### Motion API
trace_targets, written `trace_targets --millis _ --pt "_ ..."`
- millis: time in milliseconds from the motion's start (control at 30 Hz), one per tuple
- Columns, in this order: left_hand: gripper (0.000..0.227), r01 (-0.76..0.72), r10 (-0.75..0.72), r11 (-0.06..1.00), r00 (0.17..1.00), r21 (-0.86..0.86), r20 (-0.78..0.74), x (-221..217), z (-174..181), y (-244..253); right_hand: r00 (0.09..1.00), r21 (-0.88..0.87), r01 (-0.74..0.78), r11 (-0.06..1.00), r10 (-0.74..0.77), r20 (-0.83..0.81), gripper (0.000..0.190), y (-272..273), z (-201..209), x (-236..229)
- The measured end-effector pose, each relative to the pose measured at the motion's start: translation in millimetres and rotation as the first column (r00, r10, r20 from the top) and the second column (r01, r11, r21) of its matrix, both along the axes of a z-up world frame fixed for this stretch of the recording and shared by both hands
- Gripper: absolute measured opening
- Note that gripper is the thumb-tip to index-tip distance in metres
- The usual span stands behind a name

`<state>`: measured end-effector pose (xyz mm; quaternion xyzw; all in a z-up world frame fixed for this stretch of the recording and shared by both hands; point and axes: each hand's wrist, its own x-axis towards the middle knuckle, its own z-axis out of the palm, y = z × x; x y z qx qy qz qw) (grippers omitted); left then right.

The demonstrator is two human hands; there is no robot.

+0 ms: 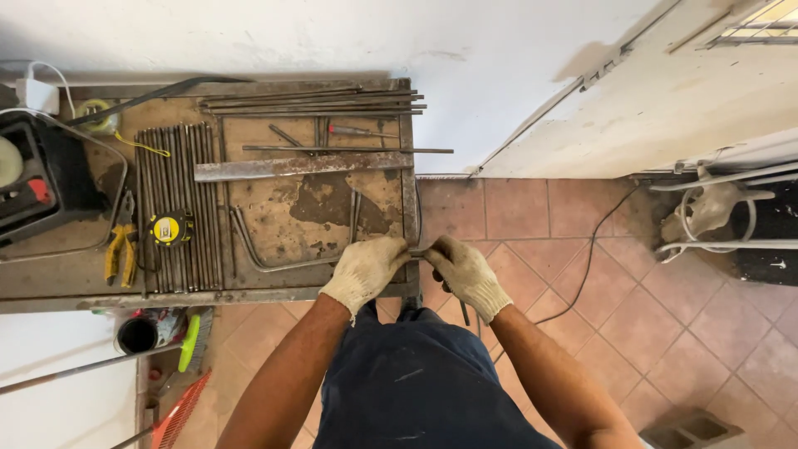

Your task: Measuring and bending metal rods on a workbench using a tape measure and a metal ruler.

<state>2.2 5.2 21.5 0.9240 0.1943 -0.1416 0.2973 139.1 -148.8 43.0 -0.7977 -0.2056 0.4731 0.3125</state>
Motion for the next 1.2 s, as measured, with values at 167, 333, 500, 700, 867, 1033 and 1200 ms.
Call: trace_targets --millis 167,333,500,700,867,1033,1200 --pt "0.032 0.023 -0.023 0.999 1.000 -0.036 -0.017 0 6 6 1.000 -0.032 0.009 0.999 -0.010 -0.018 0.024 6 20 -2" --pt "0.030 -0.001 0.001 1.000 1.000 0.001 0.021 -3 -3 1 0.998 -0.001 0.001 1.000 -0.001 -0.065 0.025 5 10 1" --pt "0.031 -0.013 0.013 1.000 1.000 -0.001 0.021 0 -8 1 0.993 -0.022 0.073 0.997 -0.075 -0.095 0.026 5 12 1" --pt "0.030 -0.024 0.021 0.998 0.998 0.050 0.066 -1 -14 -3 0.985 0.015 0.118 0.993 -0.115 -0.132 0.022 3 4 4" --pt "0.029 -0.007 0.005 0.999 0.999 0.037 0.049 0 -10 -1 0.992 0.007 0.078 0.997 -0.077 -0.096 0.023 1 0 3" --pt "0.028 -0.005 0.001 0.999 0.995 0.044 0.099 -4 -18 -3 0.992 0.012 0.061 0.998 -0.060 -0.109 0.025 1 1 4" --pt "0.030 -0.024 0.015 0.998 0.988 0.053 0.152 -4 -26 -4 0.998 -0.004 0.021 1.000 -0.021 -0.066 0.024 1 4 4"
